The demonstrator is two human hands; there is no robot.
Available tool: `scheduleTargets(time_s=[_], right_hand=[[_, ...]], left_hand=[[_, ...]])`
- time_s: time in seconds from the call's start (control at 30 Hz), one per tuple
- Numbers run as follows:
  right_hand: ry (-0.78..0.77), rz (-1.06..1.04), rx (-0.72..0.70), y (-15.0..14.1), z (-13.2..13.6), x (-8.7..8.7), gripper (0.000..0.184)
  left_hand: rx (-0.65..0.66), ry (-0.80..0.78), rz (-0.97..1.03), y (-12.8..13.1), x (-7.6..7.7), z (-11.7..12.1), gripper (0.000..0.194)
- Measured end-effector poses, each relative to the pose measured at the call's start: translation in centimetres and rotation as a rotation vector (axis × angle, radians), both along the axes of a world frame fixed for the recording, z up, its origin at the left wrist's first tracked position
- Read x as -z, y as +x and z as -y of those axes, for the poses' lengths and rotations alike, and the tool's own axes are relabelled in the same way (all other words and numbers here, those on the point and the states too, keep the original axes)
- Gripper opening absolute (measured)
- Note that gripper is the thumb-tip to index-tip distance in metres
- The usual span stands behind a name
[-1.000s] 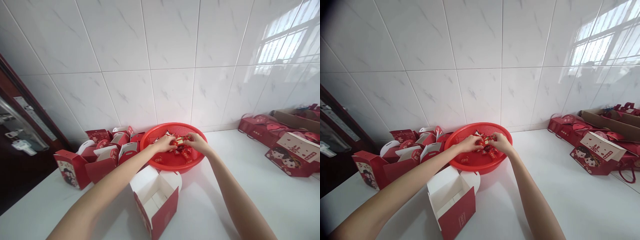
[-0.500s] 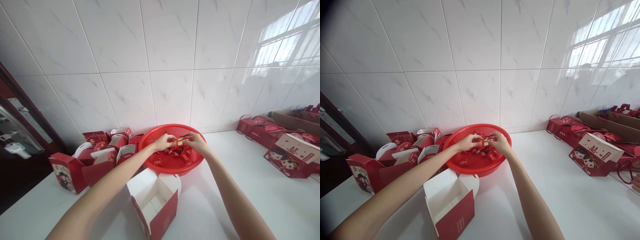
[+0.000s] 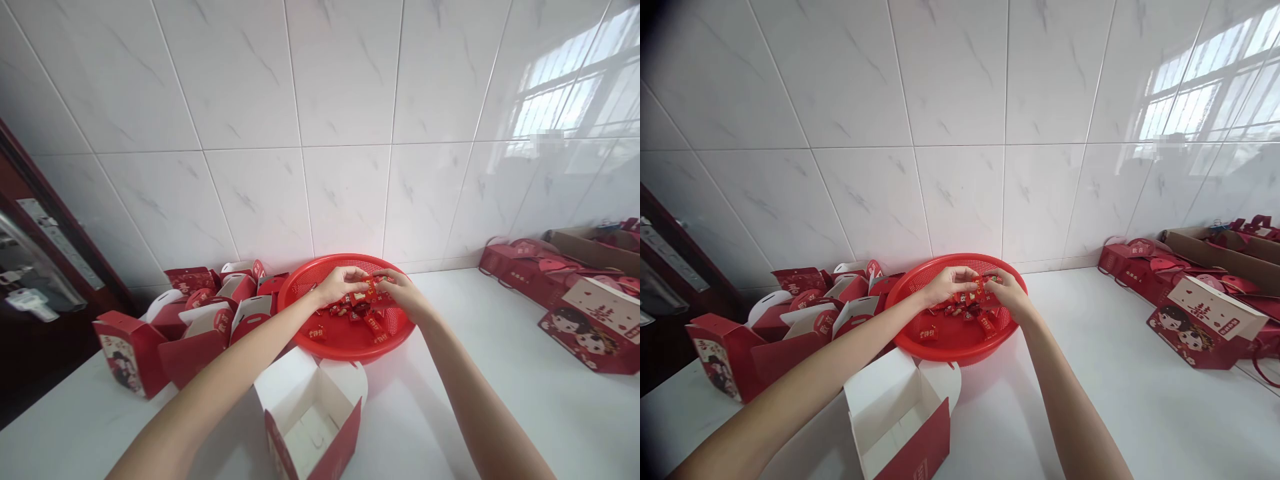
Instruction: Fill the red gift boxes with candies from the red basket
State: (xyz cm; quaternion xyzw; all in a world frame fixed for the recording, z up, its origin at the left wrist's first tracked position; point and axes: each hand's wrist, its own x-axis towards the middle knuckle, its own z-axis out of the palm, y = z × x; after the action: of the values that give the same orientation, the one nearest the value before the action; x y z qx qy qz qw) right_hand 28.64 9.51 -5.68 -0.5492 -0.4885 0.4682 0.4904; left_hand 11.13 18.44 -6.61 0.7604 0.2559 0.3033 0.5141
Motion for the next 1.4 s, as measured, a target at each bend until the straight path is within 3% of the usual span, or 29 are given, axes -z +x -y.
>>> scheduleTargets(time_s=[0.23,0.4,0.57,0.67,0.87,0.93,1.17,1.4], right_hand=[[0.024,-0.056,-0.137,0.2,0.0,0.3,0.033],[0.055,-0.067,-0.1,0.2,-0.2,0.6,0.031],[0.07,-0.093,-0.048,0.2,-0.3,0.6,0.034],[0.079,-0.107,-0.017,0.2,-0.5,0.7,0.033],[0.083,-0.099,-0.004,0.2,-0.6,1.0,0.032],[0.084,-0.092,-0.004,0.2,-0.5,0.9,0.032],[0.082,-0.067,-0.002,0.2,-0.4,0.6,0.034],[0.074,-0.07,0.004,0.1,-0.3,0.5,0.031]], left_hand=[[0.004,0.003,-0.041,-0.6,0.3,-0.1,0.047],[-0.034,0.045,-0.131,-0.3,0.2,-0.2,0.032],[-0.112,0.186,-0.37,-0.6,0.5,-0.3,0.021],[-0.061,0.268,-0.606,-0.9,1.1,-0.2,0.002],[-0.071,0.381,-0.889,-0.6,1.6,-0.2,0.029],[-0.051,0.373,-0.927,-0.6,1.4,-0.1,0.029],[0.018,0.33,-0.952,-1.3,1.1,0.2,0.017],[-0.009,0.423,-0.852,-1.0,1.1,0.4,0.047]])
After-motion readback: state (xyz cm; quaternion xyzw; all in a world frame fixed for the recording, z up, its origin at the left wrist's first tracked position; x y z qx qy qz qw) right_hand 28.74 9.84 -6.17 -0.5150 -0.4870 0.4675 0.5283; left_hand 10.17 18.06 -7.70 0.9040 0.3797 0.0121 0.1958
